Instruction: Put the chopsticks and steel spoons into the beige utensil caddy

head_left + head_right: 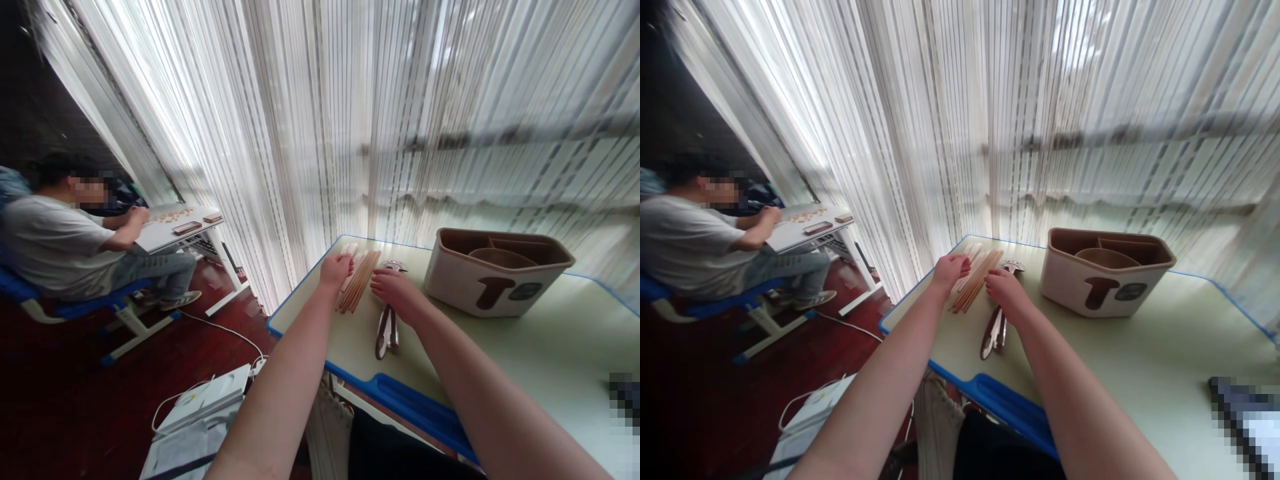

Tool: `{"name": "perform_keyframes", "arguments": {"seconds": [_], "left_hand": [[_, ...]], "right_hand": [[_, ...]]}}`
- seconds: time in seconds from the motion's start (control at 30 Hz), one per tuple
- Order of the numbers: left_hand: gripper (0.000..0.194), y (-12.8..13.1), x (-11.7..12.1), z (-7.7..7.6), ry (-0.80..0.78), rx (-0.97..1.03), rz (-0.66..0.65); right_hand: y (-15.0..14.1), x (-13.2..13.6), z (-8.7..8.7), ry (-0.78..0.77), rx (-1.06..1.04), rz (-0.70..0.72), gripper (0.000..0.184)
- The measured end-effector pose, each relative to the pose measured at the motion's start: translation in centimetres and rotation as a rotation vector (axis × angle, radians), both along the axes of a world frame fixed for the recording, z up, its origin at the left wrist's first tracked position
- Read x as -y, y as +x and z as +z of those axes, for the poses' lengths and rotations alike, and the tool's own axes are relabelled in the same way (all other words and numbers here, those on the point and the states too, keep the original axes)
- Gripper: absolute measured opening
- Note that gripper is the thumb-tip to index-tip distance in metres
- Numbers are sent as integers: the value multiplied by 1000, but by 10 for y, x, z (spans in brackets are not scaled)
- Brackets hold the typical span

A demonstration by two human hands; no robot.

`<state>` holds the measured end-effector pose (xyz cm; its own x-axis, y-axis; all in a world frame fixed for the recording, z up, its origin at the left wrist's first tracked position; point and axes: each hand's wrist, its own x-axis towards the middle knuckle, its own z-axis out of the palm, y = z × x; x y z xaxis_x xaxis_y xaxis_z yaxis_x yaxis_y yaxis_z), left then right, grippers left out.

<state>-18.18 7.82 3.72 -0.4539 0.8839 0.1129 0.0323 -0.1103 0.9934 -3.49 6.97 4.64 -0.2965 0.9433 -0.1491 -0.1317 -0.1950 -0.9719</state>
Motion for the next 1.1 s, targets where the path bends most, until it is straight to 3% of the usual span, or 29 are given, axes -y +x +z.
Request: {"name": "perform_keyframes", "arguments": {"seconds": [0.17,0.6,1.1], "left_hand": [[24,7,2,1,-38,2,-94],[35,11,14,11,-190,112,-208],[40,2,10,5,-261,225,-202]], "right_hand": [[-2,-3,3,-50,-74,63,10],[-4,3,14,-181,-152,106,11],[-13,10,15,-204,-292,163,23]]}}
